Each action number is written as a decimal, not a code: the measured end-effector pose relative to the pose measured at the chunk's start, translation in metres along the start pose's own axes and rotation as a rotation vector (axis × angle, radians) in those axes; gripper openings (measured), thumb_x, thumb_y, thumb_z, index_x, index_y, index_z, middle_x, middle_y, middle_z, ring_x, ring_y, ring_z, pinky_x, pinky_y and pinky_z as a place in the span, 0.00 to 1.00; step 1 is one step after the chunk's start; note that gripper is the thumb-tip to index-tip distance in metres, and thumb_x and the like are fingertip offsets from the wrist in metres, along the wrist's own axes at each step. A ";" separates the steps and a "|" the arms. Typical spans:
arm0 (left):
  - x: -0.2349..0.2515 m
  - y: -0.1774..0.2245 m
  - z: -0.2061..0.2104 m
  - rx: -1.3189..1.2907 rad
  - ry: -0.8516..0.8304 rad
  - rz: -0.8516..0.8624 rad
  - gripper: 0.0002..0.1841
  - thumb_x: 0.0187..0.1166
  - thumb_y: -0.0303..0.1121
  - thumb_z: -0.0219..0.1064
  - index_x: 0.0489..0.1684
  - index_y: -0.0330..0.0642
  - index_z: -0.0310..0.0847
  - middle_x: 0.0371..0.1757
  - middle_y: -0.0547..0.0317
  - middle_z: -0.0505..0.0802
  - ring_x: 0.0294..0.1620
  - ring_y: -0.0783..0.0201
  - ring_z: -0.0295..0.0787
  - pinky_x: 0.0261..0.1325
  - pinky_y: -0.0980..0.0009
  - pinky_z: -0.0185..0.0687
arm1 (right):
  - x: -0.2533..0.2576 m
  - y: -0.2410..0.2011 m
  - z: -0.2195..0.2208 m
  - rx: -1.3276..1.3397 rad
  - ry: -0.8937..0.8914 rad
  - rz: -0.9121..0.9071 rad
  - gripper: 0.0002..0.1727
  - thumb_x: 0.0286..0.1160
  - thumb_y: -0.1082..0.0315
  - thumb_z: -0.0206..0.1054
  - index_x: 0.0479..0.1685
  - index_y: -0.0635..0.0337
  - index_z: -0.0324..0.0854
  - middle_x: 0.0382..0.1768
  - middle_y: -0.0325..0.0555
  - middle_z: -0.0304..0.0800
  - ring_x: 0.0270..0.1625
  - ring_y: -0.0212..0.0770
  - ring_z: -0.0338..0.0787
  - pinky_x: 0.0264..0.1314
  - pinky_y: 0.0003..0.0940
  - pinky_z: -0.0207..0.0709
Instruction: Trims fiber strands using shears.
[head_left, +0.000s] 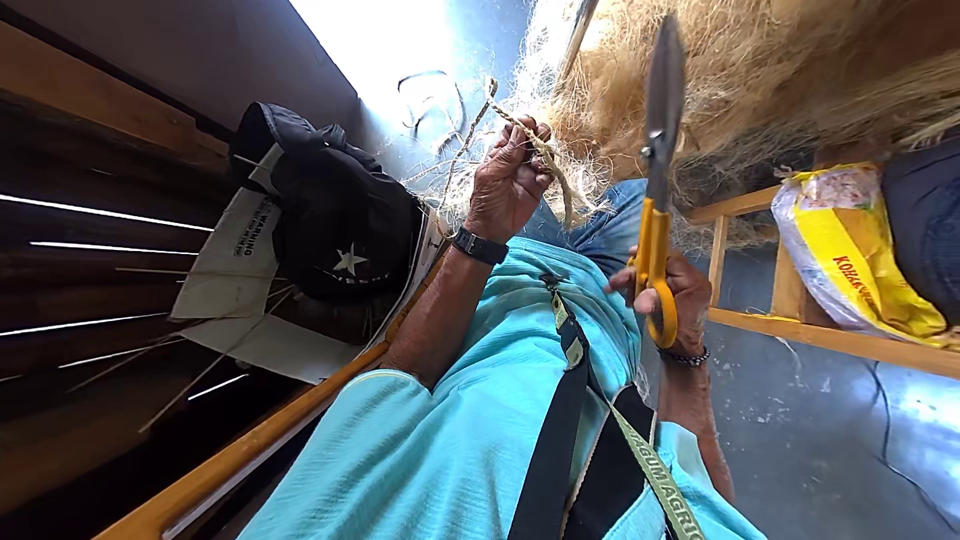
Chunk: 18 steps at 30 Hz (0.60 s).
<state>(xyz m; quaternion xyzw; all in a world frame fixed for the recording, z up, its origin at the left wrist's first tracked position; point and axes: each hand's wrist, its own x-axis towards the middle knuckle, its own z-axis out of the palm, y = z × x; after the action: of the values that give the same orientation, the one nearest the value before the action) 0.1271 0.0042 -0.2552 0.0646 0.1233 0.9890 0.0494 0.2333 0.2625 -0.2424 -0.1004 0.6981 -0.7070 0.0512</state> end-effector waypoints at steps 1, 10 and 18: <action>-0.002 -0.002 0.005 -0.020 -0.016 -0.021 0.05 0.88 0.31 0.56 0.48 0.46 0.77 0.46 0.53 0.89 0.40 0.64 0.89 0.39 0.75 0.86 | 0.006 -0.002 0.000 -0.039 0.039 -0.041 0.36 0.56 0.45 0.85 0.64 0.51 0.82 0.40 0.38 0.98 0.37 0.37 0.96 0.36 0.32 0.91; -0.012 -0.041 0.039 -0.083 0.003 -0.117 0.10 0.92 0.29 0.48 0.55 0.43 0.76 0.53 0.44 0.93 0.46 0.58 0.95 0.48 0.69 0.92 | 0.044 -0.010 0.014 -0.122 0.111 -0.389 0.38 0.60 0.65 0.85 0.72 0.62 0.73 0.54 0.43 0.90 0.52 0.37 0.93 0.56 0.35 0.92; -0.001 -0.038 0.031 0.309 0.050 -0.038 0.08 0.91 0.27 0.50 0.51 0.44 0.77 0.42 0.52 0.94 0.33 0.62 0.94 0.35 0.67 0.93 | 0.039 -0.021 0.019 -0.027 0.194 -0.283 0.32 0.58 0.71 0.84 0.68 0.56 0.79 0.41 0.35 0.93 0.34 0.31 0.93 0.32 0.31 0.93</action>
<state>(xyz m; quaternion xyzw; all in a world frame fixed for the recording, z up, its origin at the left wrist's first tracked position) 0.1352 0.0480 -0.2348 0.0447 0.2766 0.9584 0.0543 0.2008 0.2361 -0.2182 -0.1298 0.6881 -0.7041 -0.1177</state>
